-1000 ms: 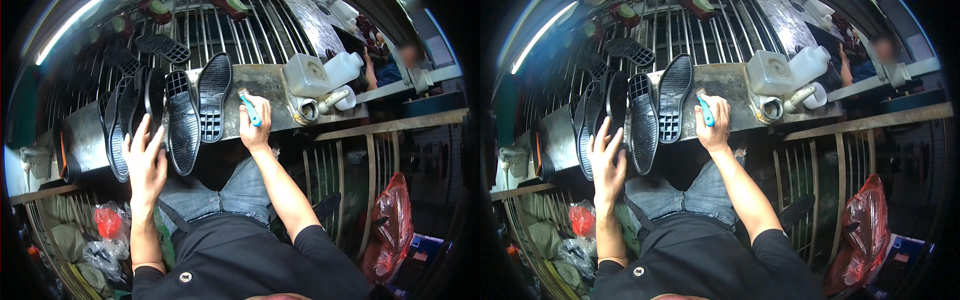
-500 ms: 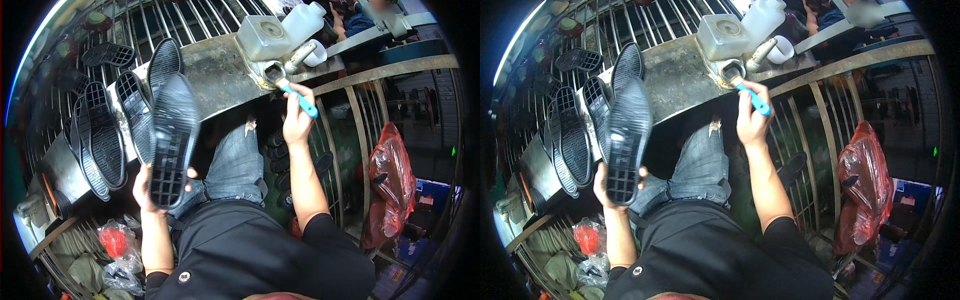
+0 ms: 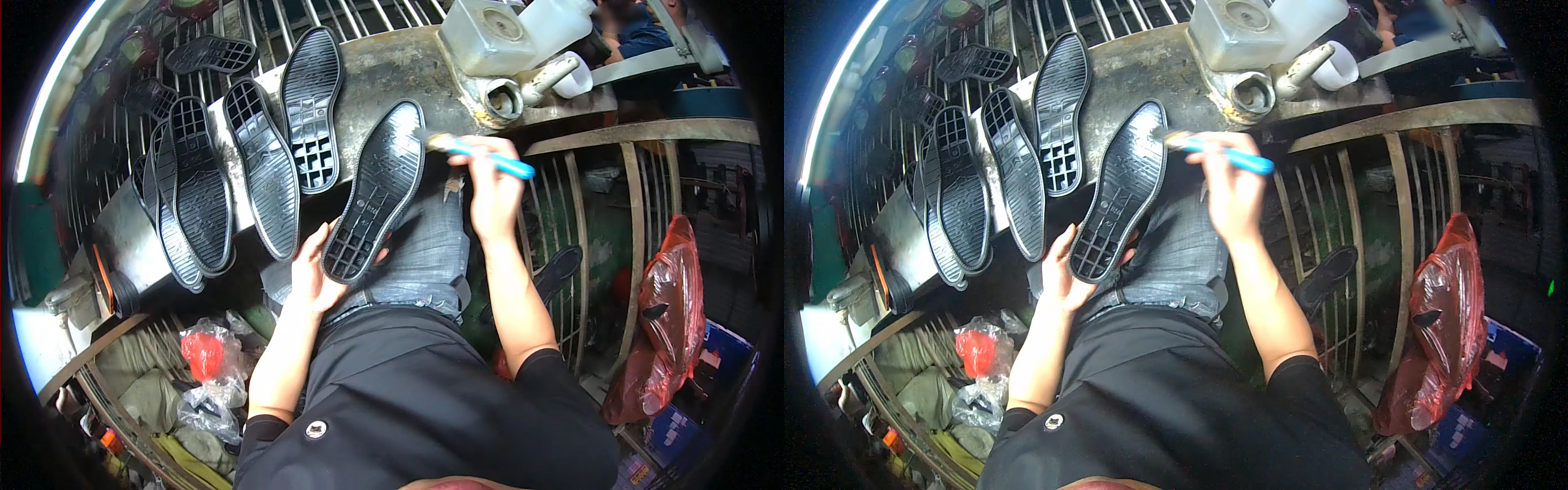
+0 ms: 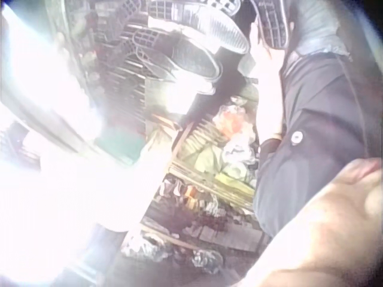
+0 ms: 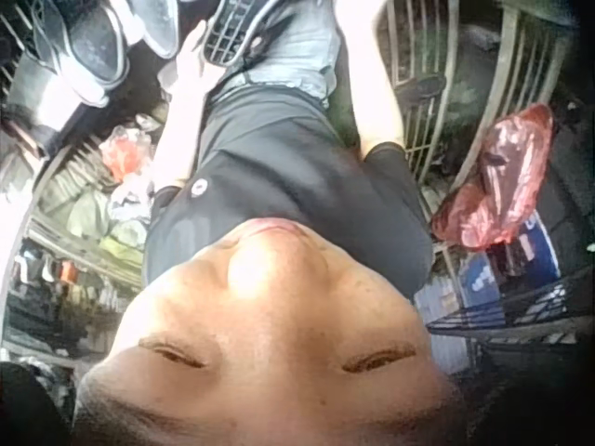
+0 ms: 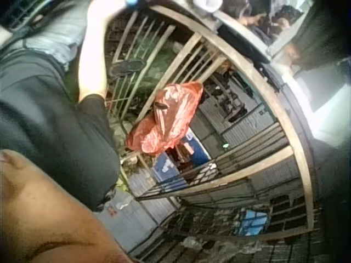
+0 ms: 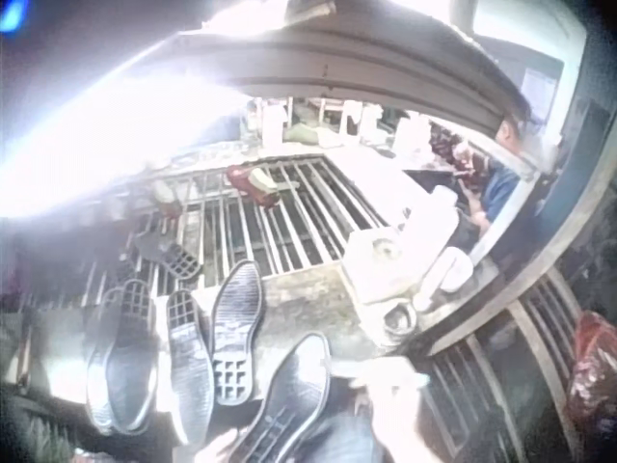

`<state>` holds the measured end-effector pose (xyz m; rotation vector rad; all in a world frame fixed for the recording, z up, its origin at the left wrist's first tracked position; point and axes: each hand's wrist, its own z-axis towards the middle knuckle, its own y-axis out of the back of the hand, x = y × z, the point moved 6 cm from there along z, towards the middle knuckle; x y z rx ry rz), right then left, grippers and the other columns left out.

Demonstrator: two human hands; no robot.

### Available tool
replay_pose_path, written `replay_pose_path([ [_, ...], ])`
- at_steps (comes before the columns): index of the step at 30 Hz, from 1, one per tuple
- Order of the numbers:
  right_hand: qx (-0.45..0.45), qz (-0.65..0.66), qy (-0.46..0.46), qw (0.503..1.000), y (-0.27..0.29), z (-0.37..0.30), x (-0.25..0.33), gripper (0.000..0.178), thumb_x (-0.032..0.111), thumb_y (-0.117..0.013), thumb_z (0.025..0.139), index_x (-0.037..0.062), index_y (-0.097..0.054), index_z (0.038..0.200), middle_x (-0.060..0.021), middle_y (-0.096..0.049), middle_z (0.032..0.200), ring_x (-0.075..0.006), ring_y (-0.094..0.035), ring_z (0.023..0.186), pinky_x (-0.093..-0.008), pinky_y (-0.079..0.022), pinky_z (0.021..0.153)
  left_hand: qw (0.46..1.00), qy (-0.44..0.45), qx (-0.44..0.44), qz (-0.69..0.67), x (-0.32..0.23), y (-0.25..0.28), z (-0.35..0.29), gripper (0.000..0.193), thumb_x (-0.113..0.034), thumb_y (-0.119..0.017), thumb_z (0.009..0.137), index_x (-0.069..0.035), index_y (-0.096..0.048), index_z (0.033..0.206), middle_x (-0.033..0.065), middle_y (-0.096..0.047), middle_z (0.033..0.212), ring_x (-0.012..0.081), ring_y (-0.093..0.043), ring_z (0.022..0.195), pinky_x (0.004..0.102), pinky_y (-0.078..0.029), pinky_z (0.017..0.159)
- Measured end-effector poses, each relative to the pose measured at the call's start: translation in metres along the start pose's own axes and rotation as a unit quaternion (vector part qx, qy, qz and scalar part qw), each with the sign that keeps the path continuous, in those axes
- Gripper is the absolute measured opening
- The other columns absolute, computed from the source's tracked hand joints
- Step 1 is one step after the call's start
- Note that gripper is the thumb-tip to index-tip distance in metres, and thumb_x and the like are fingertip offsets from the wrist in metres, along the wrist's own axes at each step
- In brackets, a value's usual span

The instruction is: The person is applying glue to the bottom of various shoe soles using a brush.

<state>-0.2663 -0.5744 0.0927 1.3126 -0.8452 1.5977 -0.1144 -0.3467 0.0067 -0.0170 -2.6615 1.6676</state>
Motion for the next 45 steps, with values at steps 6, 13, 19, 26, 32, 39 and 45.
replay_pose_path([
  [6,0.112,-0.166,0.094,0.975,-0.049,0.021,-0.003,0.011,0.011,-0.073,0.103,0.0019,-0.076,0.107,-0.0123,-0.08,0.101,-0.028,-0.078,0.093,-0.0465,-0.058,0.094,1.0,-0.018,-0.005,0.01,-0.003,-0.003,-0.006,0.059,-0.035,-0.049,0.114,-0.001,-0.046,0.161,0.029,-0.049,0.164,0.0546,-0.049,0.149,0.066,-0.039,0.127],
  [13,0.069,-0.282,0.182,0.939,-0.036,0.043,0.018,0.017,0.01,-0.076,0.099,0.0026,-0.074,0.115,-0.0138,-0.078,0.106,-0.0355,-0.074,0.099,-0.0423,-0.057,0.09,0.989,-0.059,0.08,0.109,-0.008,-0.032,-0.014,0.071,-0.038,-0.052,0.111,0.003,-0.036,0.167,0.0301,-0.047,0.165,0.0488,-0.053,0.148,0.064,-0.043,0.124],
  [19,0.093,-0.344,0.248,0.901,-0.024,-0.009,0.026,0.026,0.007,-0.082,0.089,0.0043,-0.07,0.112,-0.0138,-0.07,0.104,-0.0362,-0.067,0.1,-0.0465,-0.052,0.094,0.86,-0.092,0.091,0.494,-0.006,-0.063,-0.013,0.063,-0.028,-0.066,0.106,-0.001,-0.051,0.161,0.0112,-0.059,0.155,0.0199,-0.052,0.145,0.0363,-0.037,0.124],
  [26,-0.084,-0.297,0.123,0.943,0.047,0.021,0.044,0.01,0.008,-0.07,0.105,0.0011,-0.073,0.112,-0.0137,-0.079,0.106,-0.0281,-0.076,0.097,-0.0401,-0.059,0.088,0.874,-0.1,0.05,0.473,-0.006,-0.063,-0.01,0.073,-0.038,-0.064,0.104,0.0,-0.048,0.164,0.0148,-0.057,0.161,0.0256,-0.055,0.147,0.0386,-0.038,0.126],
  [32,-0.105,-0.376,0.15,0.909,0.06,0.033,0.042,0.014,0.014,-0.071,0.106,0.0015,-0.073,0.113,-0.0148,-0.079,0.108,-0.0296,-0.076,0.1,-0.0402,-0.058,0.09,0.981,-0.106,-0.004,0.16,-0.003,-0.038,0.002,0.065,-0.042,-0.044,0.118,-0.002,-0.037,0.169,0.0193,-0.049,0.168,0.0333,-0.054,0.15,0.0531,-0.044,0.125],
  [39,0.055,-0.242,0.186,0.951,-0.023,-0.001,0.003,0.012,0.012,-0.068,0.107,0.0005,-0.072,0.108,-0.0122,-0.077,0.111,-0.0285,-0.074,0.102,-0.0467,-0.053,0.11,0.996,-0.076,-0.007,-0.036,0.001,-0.012,0.001,0.058,-0.042,-0.044,0.116,-0.003,-0.054,0.157,0.023,-0.056,0.16,0.041,-0.053,0.149,0.0613,-0.031,0.133],
  [45,0.132,-0.199,0.274,0.932,-0.071,-0.084,0.02,0.038,0.029,-0.08,0.095,0.0028,-0.073,0.121,-0.0132,-0.068,0.103,-0.0354,-0.069,0.102,-0.0583,-0.046,0.113,0.996,-0.051,0.022,-0.075,0.001,0.0,-0.001,0.055,-0.043,-0.045,0.115,-0.001,-0.063,0.147,0.0188,-0.071,0.144,0.0334,-0.066,0.136,0.0569,-0.04,0.126],
])
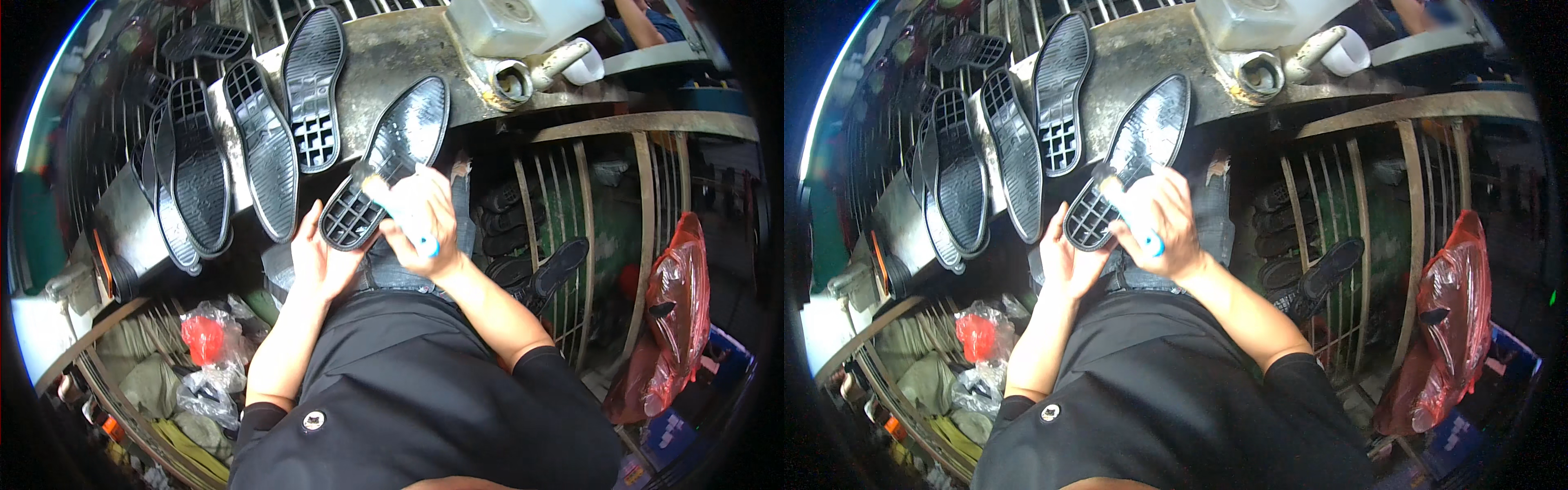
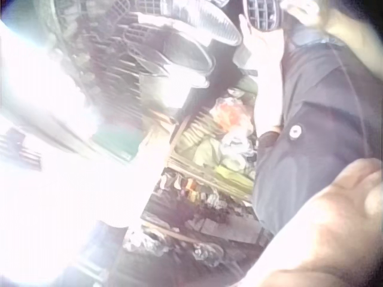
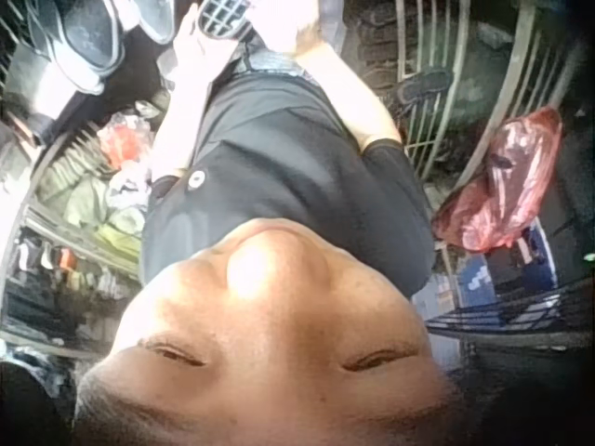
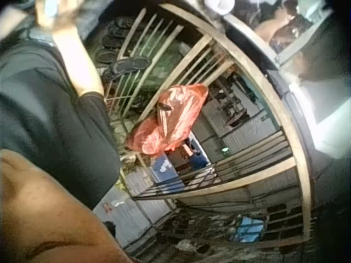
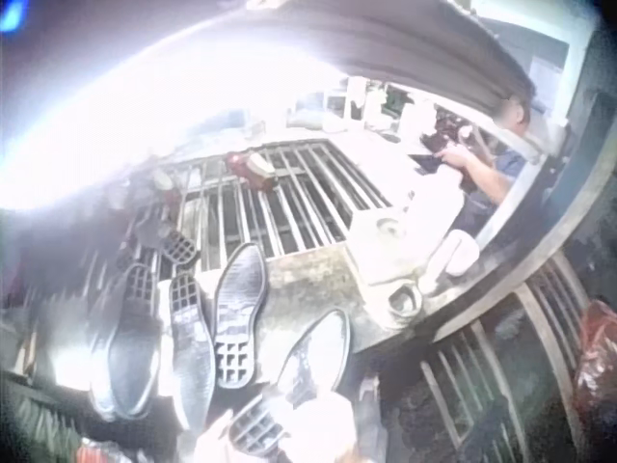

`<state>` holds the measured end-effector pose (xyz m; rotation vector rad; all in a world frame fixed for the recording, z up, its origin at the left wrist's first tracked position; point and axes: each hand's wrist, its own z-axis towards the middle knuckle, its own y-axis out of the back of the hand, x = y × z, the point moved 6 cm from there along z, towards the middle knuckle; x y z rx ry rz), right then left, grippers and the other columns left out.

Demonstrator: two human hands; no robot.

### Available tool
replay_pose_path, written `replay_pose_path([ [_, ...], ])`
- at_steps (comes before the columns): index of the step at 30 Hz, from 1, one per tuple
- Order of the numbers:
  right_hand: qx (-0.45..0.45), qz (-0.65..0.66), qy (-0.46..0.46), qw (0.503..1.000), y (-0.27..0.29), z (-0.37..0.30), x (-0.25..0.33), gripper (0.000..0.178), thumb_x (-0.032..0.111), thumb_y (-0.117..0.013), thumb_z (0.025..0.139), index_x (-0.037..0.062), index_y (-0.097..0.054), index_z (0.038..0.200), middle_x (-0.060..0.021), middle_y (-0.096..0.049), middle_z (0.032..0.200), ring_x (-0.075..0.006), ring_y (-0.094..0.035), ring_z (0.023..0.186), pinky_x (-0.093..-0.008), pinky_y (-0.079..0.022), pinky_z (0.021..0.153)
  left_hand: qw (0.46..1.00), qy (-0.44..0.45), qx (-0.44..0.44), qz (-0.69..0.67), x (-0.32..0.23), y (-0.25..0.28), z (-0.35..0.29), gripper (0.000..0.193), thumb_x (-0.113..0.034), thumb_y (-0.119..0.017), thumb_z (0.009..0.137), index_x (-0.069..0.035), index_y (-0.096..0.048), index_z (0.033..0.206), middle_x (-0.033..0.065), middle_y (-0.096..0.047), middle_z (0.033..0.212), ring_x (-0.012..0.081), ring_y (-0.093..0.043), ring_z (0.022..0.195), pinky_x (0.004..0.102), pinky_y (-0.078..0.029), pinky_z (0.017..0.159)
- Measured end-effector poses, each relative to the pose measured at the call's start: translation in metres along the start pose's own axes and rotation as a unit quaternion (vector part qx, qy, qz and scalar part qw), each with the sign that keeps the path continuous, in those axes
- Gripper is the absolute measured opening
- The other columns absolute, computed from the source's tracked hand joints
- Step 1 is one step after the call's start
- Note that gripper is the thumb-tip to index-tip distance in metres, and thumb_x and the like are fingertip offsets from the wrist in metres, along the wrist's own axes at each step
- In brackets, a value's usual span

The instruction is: The person is applying glue to the bottom of various shoe soles using a brush.

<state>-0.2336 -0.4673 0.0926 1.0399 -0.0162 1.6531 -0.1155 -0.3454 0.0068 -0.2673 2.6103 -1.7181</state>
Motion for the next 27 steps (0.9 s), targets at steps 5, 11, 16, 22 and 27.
replay_pose_path([
  [5,0.081,0.078,-0.013,0.994,-0.015,-0.012,0.053,0.032,0.024,-0.083,0.088,0.0057,-0.074,0.113,-0.0123,-0.069,0.105,-0.0346,-0.069,0.103,-0.0564,-0.048,0.111,0.999,0.017,-0.027,0.042,0.007,-0.021,0.0,0.069,-0.046,-0.041,0.114,0.004,-0.045,0.162,0.0283,-0.055,0.16,0.0402,-0.055,0.148,0.0582,-0.038,0.128],
  [11,0.166,0.12,-0.102,0.974,0.026,0.024,0.015,0.009,0.012,-0.078,0.095,0.0052,-0.073,0.097,-0.0099,-0.075,0.092,-0.0301,-0.072,0.089,-0.042,-0.055,0.09,0.991,-0.044,0.027,0.126,-0.005,-0.02,0.004,0.065,-0.037,-0.04,0.115,-0.002,-0.035,0.17,0.0207,-0.048,0.168,0.0352,-0.052,0.152,0.0533,-0.04,0.128],
  [16,0.169,-0.004,-0.248,0.954,0.052,0.062,-0.052,0.023,0.022,-0.073,0.105,0.0005,-0.07,0.099,-0.0156,-0.074,0.085,-0.0315,-0.076,0.082,-0.041,-0.057,0.075,0.958,-0.113,0.005,0.263,-0.009,-0.023,-0.001,0.066,-0.037,-0.044,0.115,0.004,-0.041,0.166,0.0187,-0.049,0.168,0.0293,-0.051,0.153,0.0438,-0.038,0.13],
  [22,0.146,-0.048,-0.249,0.956,0.072,0.084,-0.075,0.026,0.026,-0.072,0.107,0.0012,-0.073,0.099,-0.016,-0.076,0.084,-0.0333,-0.077,0.082,-0.0417,-0.058,0.077,0.908,-0.101,0.034,0.406,-0.009,-0.05,-0.007,0.075,-0.046,-0.052,0.111,0.005,-0.043,0.165,0.0193,-0.056,0.162,0.0257,-0.054,0.148,0.0386,-0.035,0.128],
  [27,0.107,-0.148,-0.167,0.969,0.087,0.111,-0.084,0.025,0.027,-0.072,0.106,0.0035,-0.072,0.099,-0.0186,-0.076,0.087,-0.0398,-0.076,0.085,-0.0462,-0.058,0.078,0.857,-0.118,0.053,0.499,-0.006,-0.072,-0.011,0.085,-0.059,-0.056,0.109,0.005,-0.047,0.164,0.0193,-0.062,0.156,0.0232,-0.059,0.142,0.036,-0.038,0.125],
])
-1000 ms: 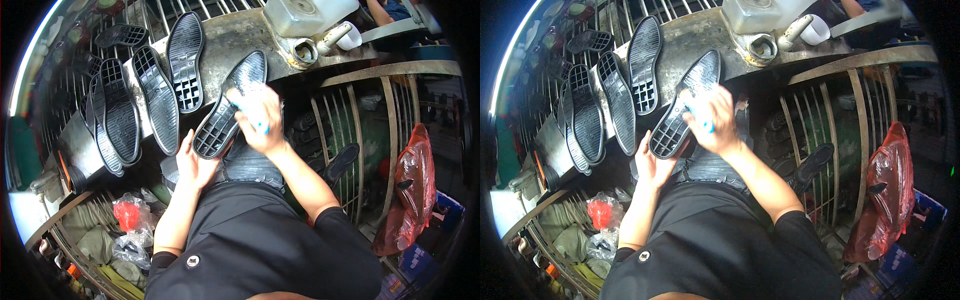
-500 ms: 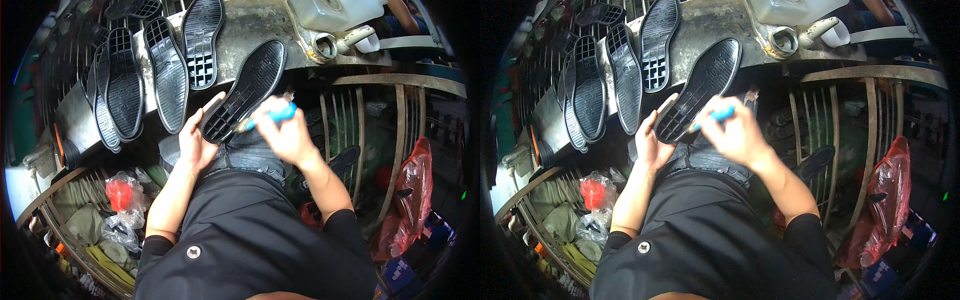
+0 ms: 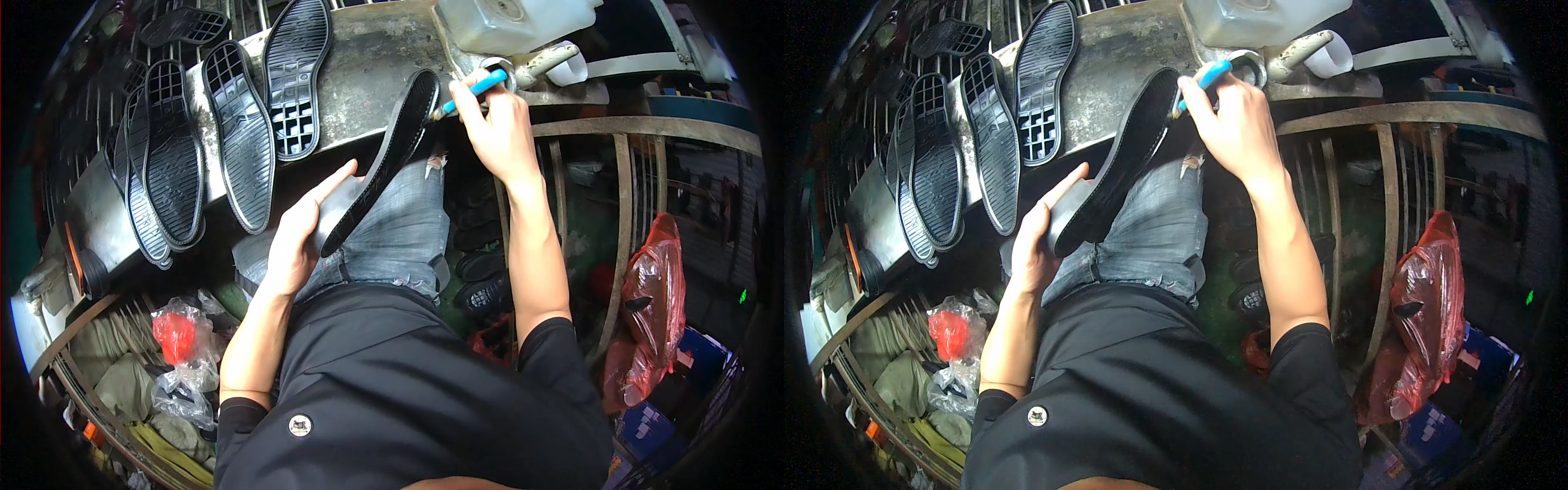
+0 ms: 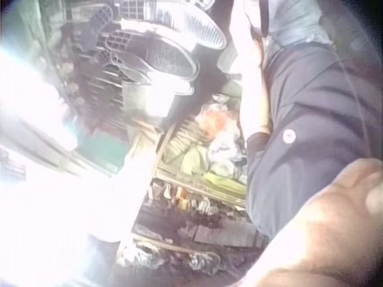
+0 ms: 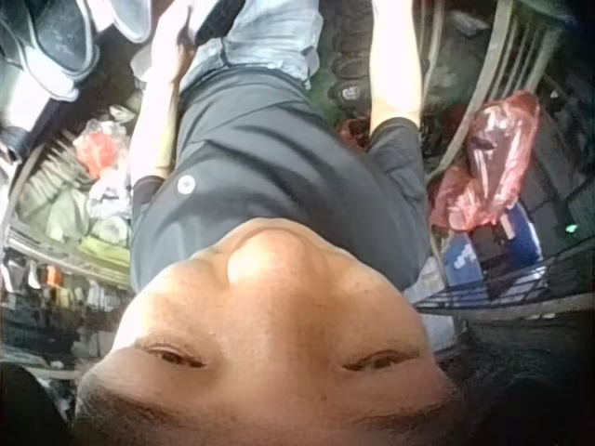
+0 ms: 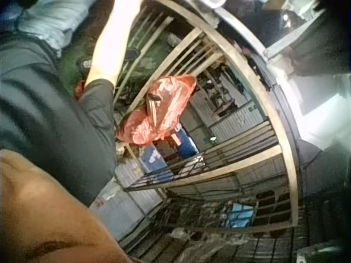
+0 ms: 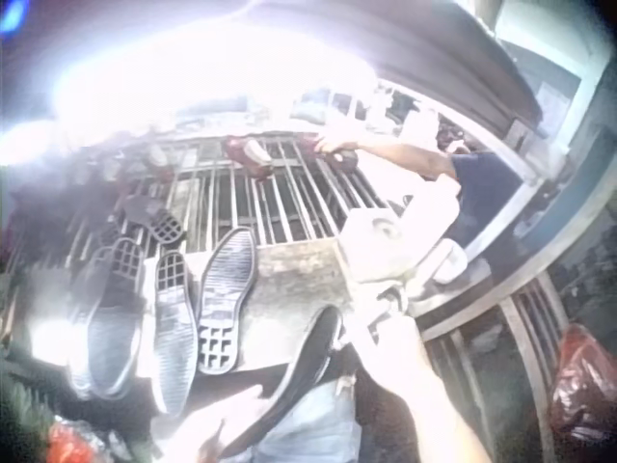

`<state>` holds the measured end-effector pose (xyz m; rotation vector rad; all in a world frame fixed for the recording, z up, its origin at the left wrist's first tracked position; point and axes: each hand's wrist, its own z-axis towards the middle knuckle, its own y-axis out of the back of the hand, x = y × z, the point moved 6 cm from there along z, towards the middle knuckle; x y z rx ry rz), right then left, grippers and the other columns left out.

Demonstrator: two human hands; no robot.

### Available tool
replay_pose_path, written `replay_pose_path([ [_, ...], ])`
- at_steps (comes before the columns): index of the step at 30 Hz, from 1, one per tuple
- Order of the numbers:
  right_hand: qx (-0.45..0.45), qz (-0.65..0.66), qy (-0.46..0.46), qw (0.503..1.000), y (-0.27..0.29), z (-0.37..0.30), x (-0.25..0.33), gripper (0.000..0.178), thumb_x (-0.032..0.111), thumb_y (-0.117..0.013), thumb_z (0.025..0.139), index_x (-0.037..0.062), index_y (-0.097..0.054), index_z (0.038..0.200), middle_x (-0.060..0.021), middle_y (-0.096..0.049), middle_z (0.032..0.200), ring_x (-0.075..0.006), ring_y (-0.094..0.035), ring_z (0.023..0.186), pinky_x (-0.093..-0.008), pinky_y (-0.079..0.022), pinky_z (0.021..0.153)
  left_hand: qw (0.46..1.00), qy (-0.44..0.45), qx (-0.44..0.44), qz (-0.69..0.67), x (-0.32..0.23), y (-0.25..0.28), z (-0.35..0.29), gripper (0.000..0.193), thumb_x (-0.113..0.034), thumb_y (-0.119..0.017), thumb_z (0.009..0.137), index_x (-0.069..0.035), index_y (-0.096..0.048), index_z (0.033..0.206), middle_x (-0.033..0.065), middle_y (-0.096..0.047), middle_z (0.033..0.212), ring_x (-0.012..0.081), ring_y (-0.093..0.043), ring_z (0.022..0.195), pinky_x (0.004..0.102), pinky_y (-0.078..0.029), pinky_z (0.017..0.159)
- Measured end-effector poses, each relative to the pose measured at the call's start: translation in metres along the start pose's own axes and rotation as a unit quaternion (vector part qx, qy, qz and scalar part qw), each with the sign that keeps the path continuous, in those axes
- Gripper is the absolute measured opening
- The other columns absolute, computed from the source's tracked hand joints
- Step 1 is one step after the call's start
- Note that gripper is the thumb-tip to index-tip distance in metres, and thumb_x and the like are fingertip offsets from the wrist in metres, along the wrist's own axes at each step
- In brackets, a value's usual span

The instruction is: The person is applying glue to the bottom of various shoe soles using a brush.

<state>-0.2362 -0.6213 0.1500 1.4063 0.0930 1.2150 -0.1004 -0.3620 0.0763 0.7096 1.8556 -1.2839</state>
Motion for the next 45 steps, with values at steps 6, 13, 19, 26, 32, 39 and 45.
replay_pose_path([
  [6,-0.149,-0.01,0.135,0.98,-0.008,0.008,0.012,0.015,0.019,-0.078,0.1,0.0053,-0.071,0.099,-0.0135,-0.076,0.093,-0.0365,-0.073,0.09,-0.0455,-0.055,0.086,0.999,0.033,-0.002,-0.042,0.002,-0.001,0.002,0.082,-0.058,-0.053,0.111,0.004,-0.046,0.164,0.0181,-0.061,0.157,0.0228,-0.058,0.142,0.0356,-0.038,0.125],
  [13,-0.207,0.098,0.015,0.973,-0.043,-0.028,-0.024,0.015,0.017,-0.076,0.103,0.0034,-0.073,0.108,-0.0134,-0.078,0.1,-0.0348,-0.074,0.096,-0.0439,-0.056,0.09,0.992,0.051,-0.013,-0.118,0.008,0.005,0.0,0.076,-0.052,-0.046,0.115,0.003,-0.039,0.167,0.0174,-0.048,0.168,0.0235,-0.052,0.15,0.0393,-0.036,0.129],
  [19,-0.276,0.003,-0.007,0.961,-0.017,-0.047,-0.011,0.008,0.011,-0.075,0.101,0.0046,-0.071,0.102,-0.0123,-0.076,0.096,-0.0354,-0.072,0.091,-0.0458,-0.054,0.085,0.986,0.043,-0.047,-0.151,0.012,0.006,0.0,0.071,-0.046,-0.038,0.118,0.003,-0.035,0.169,0.0195,-0.045,0.171,0.0309,-0.051,0.153,0.0464,-0.036,0.131],
  [26,-0.239,0.053,0.1,0.965,-0.068,-0.05,0.01,0.011,0.013,-0.076,0.098,0.0056,-0.073,0.104,-0.0108,-0.073,0.099,-0.0355,-0.069,0.098,-0.0506,-0.048,0.1,0.961,0.066,-0.068,-0.258,0.027,0.012,-0.008,0.067,-0.041,-0.04,0.117,0.001,-0.035,0.169,0.0182,-0.049,0.168,0.0322,-0.053,0.152,0.0488,-0.041,0.127],
  [32,-0.144,0.177,0.14,0.964,-0.076,-0.104,0.054,0.028,0.031,-0.072,0.103,0.0038,-0.076,0.11,-0.0121,-0.072,0.099,-0.0356,-0.069,0.099,-0.0517,-0.048,0.101,0.907,0.085,-0.053,-0.408,0.044,0.014,-0.007,0.065,-0.046,-0.039,0.117,-0.005,-0.04,0.168,0.0203,-0.053,0.164,0.0363,-0.053,0.151,0.0579,-0.039,0.128],
  [39,-0.042,0.201,0.194,0.959,-0.084,-0.144,0.126,0.034,0.033,-0.081,0.094,0.0037,-0.074,0.109,-0.0127,-0.071,0.103,-0.0345,-0.068,0.103,-0.0515,-0.048,0.104,0.837,0.142,0.002,-0.529,0.044,0.003,-0.01,0.066,-0.053,-0.046,0.113,0.005,-0.065,0.141,0.028,-0.07,0.139,0.04,-0.068,0.131,0.0566,-0.046,0.121],
  [45,0.048,0.263,0.189,0.945,-0.053,-0.112,0.101,0.012,0.013,-0.082,0.084,0.0069,-0.076,0.093,-0.009,-0.073,0.088,-0.031,-0.072,0.089,-0.0436,-0.055,0.089,0.913,0.071,-0.055,-0.397,0.046,0.015,-0.003,0.066,-0.045,-0.039,0.116,0.001,-0.045,0.163,0.0225,-0.055,0.162,0.0376,-0.059,0.144,0.054,-0.044,0.125],
])
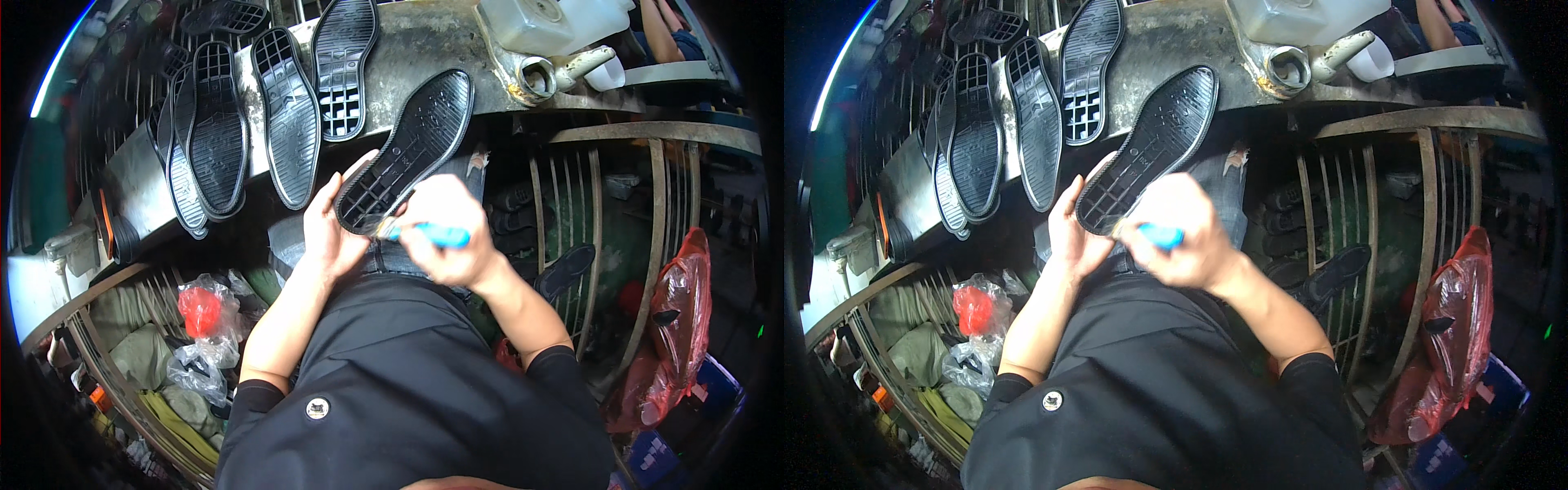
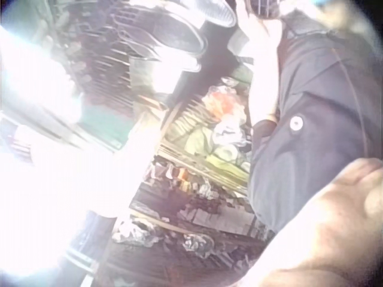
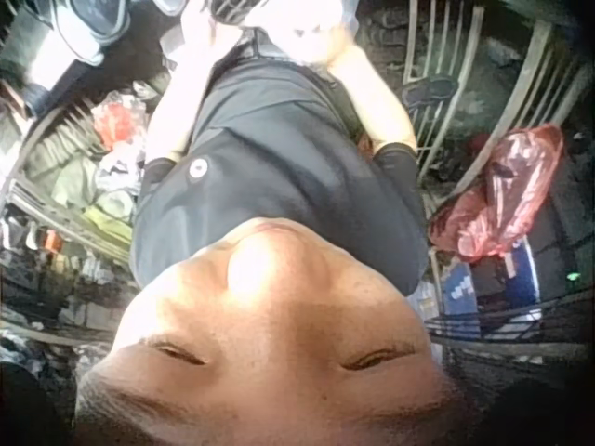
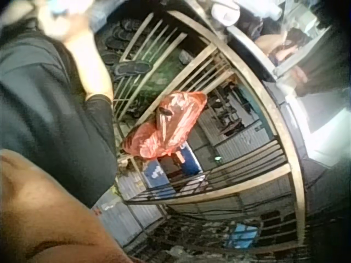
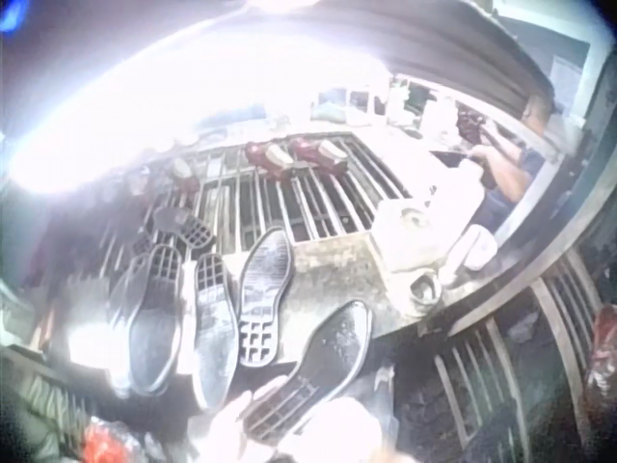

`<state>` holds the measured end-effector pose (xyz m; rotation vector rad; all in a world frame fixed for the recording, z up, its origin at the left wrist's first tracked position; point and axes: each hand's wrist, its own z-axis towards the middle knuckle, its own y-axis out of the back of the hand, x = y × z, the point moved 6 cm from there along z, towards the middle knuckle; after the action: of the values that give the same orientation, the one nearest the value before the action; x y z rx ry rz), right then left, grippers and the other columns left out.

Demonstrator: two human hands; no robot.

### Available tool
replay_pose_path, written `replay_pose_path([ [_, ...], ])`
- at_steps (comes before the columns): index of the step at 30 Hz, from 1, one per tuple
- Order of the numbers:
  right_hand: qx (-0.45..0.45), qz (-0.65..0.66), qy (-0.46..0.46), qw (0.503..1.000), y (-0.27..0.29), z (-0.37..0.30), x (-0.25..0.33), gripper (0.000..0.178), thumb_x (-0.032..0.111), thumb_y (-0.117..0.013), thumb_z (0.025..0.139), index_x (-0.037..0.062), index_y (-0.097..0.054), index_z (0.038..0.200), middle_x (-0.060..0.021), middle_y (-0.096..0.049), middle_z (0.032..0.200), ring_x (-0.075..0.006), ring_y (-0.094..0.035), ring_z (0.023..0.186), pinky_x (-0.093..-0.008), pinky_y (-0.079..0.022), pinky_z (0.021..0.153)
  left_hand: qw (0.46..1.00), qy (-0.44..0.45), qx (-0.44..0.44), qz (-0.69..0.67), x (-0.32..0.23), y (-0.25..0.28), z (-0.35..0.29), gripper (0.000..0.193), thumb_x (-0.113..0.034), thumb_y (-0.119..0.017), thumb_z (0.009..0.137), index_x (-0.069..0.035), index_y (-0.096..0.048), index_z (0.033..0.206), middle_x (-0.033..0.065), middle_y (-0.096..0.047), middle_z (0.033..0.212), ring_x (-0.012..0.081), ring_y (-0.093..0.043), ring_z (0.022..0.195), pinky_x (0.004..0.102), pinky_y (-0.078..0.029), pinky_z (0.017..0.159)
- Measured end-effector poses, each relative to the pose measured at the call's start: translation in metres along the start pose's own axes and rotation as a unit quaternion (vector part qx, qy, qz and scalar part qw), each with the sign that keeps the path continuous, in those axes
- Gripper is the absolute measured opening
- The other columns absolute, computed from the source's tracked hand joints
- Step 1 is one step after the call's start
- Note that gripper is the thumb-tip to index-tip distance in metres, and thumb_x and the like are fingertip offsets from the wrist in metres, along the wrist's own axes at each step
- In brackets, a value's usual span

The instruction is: The person is applying glue to the bottom of various shoe soles using a brush.

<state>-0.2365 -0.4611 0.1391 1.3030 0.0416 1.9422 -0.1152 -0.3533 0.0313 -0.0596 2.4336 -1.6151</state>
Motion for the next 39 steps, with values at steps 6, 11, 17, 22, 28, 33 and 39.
replay_pose_path([
  [6,-0.008,-0.042,-0.141,0.989,0.035,0.018,-0.047,0.013,0.014,-0.078,0.095,0.0049,-0.071,0.088,-0.0085,-0.073,0.084,-0.0311,-0.069,0.085,-0.041,-0.053,0.081,0.973,-0.069,-0.024,0.219,-0.011,-0.004,-0.003,0.063,-0.041,-0.043,0.116,0.002,-0.05,0.161,0.0163,-0.061,0.155,0.025,-0.062,0.139,0.0405,-0.046,0.122],
  [11,-0.013,-0.142,-0.178,0.974,0.061,0.022,-0.077,0.017,0.018,-0.076,0.099,0.0046,-0.071,0.091,-0.0107,-0.074,0.086,-0.034,-0.071,0.088,-0.0438,-0.056,0.081,0.938,-0.072,0.013,0.338,-0.02,-0.015,-0.007,0.066,-0.047,-0.052,0.113,0.001,-0.055,0.158,0.0137,-0.062,0.152,0.0192,-0.061,0.136,0.0338,-0.045,0.118],
  [17,-0.071,-0.197,-0.172,0.963,0.102,0.036,-0.09,0.021,0.023,-0.073,0.103,0.0037,-0.071,0.094,-0.0151,-0.075,0.087,-0.038,-0.073,0.088,-0.0453,-0.057,0.082,0.87,-0.091,0.053,0.481,-0.033,-0.049,-0.007,0.076,-0.056,-0.053,0.109,0.001,-0.055,0.159,0.0167,-0.061,0.156,0.0226,-0.059,0.141,0.036,-0.039,0.122],
  [22,-0.12,-0.329,-0.08,0.933,0.128,0.057,-0.087,0.017,0.022,-0.075,0.101,0.0072,-0.071,0.094,-0.013,-0.075,0.088,-0.0373,-0.072,0.087,-0.0464,-0.054,0.083,0.836,-0.089,0.058,0.539,-0.037,-0.063,-0.003,0.08,-0.063,-0.053,0.108,-0.002,-0.057,0.158,0.015,-0.066,0.151,0.0212,-0.061,0.136,0.0342,-0.041,0.12],
  [28,-0.108,-0.243,0.018,0.964,0.082,0.046,-0.057,0.008,0.009,-0.078,0.095,0.0057,-0.073,0.101,-0.0106,-0.076,0.094,-0.0336,-0.071,0.09,-0.0451,-0.053,0.088,0.863,-0.121,0.057,0.487,-0.055,-0.058,0.005,0.081,-0.063,-0.066,0.104,-0.002,-0.057,0.157,0.0123,-0.057,0.161,0.0233,-0.051,0.15,0.0392,-0.038,0.125],
  [33,-0.269,-0.145,0.018,0.952,0.063,0.06,-0.085,0.018,0.017,-0.073,0.104,-0.001,-0.071,0.108,-0.0157,-0.074,0.1,-0.0373,-0.069,0.093,-0.0457,-0.054,0.087,0.936,-0.15,0.018,0.317,-0.093,-0.091,0.048,0.074,-0.042,-0.069,0.105,-0.006,-0.045,0.164,0.0117,-0.052,0.165,0.0263,-0.056,0.147,0.0517,-0.044,0.124],
  [39,-0.215,-0.221,0.02,0.951,0.008,0.097,-0.128,0.032,0.015,-0.078,0.096,0.0038,-0.068,0.124,-0.0157,-0.068,0.113,-0.0383,-0.065,0.109,-0.05,-0.051,0.099,0.932,-0.209,-0.026,0.296,-0.167,-0.121,0.186,0.059,-0.01,-0.063,0.106,-0.007,-0.045,0.162,0.0036,-0.07,0.122,0.0172,-0.068,0.105,0.0405,-0.051,0.096],
])
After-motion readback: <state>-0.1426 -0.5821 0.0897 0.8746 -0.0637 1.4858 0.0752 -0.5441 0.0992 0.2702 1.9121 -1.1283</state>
